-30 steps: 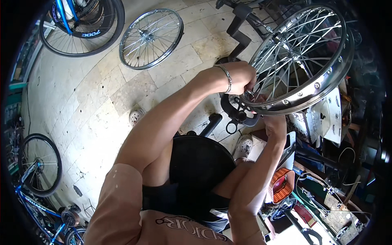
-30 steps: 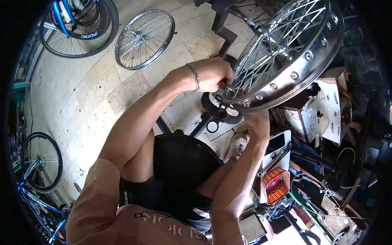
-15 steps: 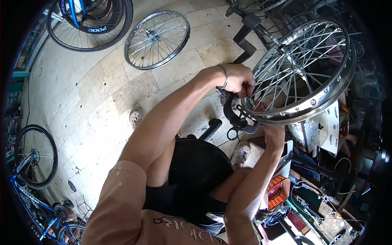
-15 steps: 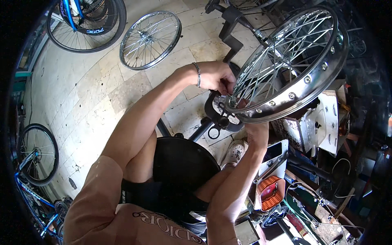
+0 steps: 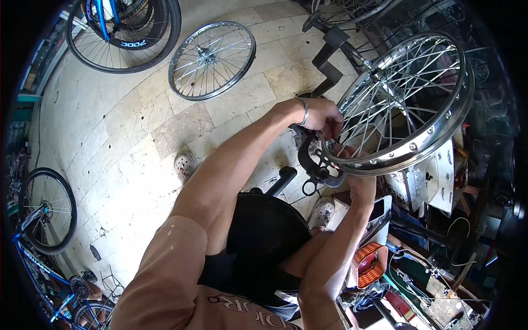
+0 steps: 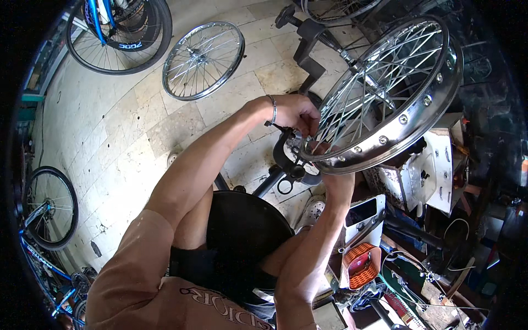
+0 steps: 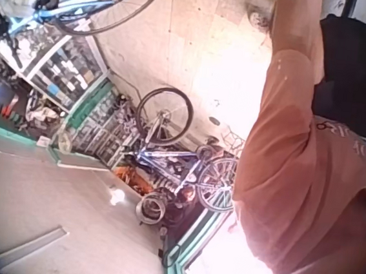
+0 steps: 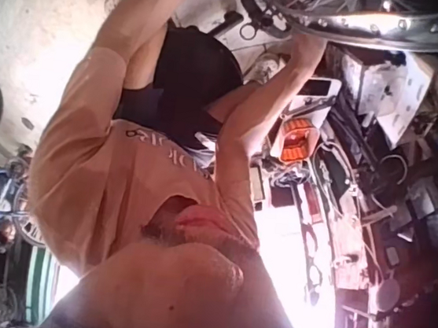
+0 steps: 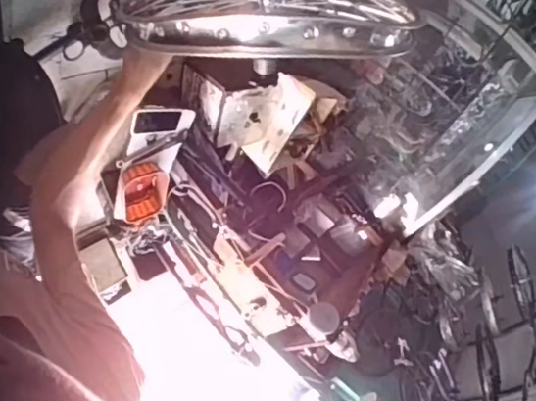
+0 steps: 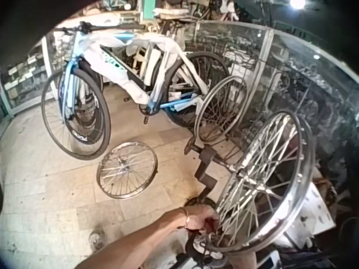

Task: The person uses a spoke wrench to adjust the tension of the spokes on a bicycle wheel mounted on a truing stand. They rotate the wheel periodically to check alignment and continue tightening or loosening specific spokes to true the rim.

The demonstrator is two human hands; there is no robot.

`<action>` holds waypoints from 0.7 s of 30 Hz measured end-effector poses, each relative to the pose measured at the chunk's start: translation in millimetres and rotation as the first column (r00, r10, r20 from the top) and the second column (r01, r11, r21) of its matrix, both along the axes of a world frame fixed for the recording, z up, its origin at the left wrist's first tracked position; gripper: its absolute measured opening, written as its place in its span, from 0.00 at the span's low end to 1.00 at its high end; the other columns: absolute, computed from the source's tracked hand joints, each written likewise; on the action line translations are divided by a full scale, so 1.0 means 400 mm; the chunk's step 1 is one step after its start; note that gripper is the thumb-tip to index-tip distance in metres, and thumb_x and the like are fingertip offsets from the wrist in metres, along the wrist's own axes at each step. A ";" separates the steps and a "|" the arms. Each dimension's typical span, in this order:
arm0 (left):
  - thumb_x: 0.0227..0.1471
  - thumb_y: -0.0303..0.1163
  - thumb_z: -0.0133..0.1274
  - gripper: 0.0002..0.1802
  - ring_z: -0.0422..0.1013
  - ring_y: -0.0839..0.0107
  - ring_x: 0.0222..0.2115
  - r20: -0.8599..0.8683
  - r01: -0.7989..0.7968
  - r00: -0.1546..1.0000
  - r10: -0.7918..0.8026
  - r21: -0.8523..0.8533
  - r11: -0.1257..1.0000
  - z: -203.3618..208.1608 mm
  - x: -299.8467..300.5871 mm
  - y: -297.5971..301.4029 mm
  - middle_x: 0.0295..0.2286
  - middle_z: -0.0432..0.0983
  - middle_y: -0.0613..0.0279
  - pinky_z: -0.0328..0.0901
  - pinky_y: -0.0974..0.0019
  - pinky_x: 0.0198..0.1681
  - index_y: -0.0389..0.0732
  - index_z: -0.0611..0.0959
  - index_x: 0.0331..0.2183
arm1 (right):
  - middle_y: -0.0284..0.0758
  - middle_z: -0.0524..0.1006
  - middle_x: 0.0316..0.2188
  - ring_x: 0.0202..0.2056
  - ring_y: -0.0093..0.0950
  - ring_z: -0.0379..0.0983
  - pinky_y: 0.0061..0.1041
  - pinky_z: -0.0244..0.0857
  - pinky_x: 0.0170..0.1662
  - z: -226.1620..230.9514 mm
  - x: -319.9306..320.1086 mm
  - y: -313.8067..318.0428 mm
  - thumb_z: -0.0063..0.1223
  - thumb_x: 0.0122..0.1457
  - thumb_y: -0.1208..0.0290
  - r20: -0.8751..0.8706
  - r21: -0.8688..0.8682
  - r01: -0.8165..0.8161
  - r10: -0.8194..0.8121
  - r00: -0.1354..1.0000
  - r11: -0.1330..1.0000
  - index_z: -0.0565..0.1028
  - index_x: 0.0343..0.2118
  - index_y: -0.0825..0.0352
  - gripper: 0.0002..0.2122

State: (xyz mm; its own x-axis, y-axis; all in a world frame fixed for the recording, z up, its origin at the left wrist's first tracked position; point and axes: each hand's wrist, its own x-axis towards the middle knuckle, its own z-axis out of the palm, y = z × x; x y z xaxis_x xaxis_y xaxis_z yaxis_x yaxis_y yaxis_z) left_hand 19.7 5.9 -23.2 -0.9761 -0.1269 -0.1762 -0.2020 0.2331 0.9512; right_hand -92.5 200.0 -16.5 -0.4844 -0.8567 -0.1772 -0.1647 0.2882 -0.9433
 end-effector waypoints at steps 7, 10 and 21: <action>0.38 0.16 0.53 0.06 0.73 0.58 0.22 0.010 -0.044 0.998 0.056 -0.492 0.870 0.139 0.026 0.076 0.22 0.77 0.50 0.66 0.58 0.28 0.36 0.81 0.24 | 0.29 0.77 0.23 0.26 0.16 0.69 0.19 0.63 0.29 -0.017 -0.014 0.003 0.56 0.57 0.66 -0.004 0.012 0.021 -0.021 1.000 1.000 0.78 0.34 0.68 0.10; 0.42 0.19 0.52 0.04 0.74 0.53 0.24 -0.022 -0.060 0.998 0.059 -0.631 0.773 0.173 0.056 0.140 0.23 0.76 0.46 0.69 0.56 0.31 0.35 0.81 0.25 | 0.34 0.78 0.35 0.35 0.21 0.72 0.19 0.66 0.38 0.006 -0.005 -0.003 0.61 0.45 0.84 0.165 0.068 0.020 -0.031 0.986 0.997 0.73 0.43 0.73 0.19; 0.45 0.32 0.55 0.09 0.75 0.51 0.28 0.208 -0.006 0.967 0.147 -0.559 0.829 0.243 0.117 0.096 0.24 0.77 0.45 0.70 0.55 0.33 0.34 0.82 0.25 | 0.33 0.76 0.34 0.34 0.18 0.70 0.17 0.65 0.37 -0.050 -0.042 0.003 0.51 0.58 0.75 -0.089 0.067 -0.181 0.187 0.978 0.981 0.73 0.41 0.72 0.10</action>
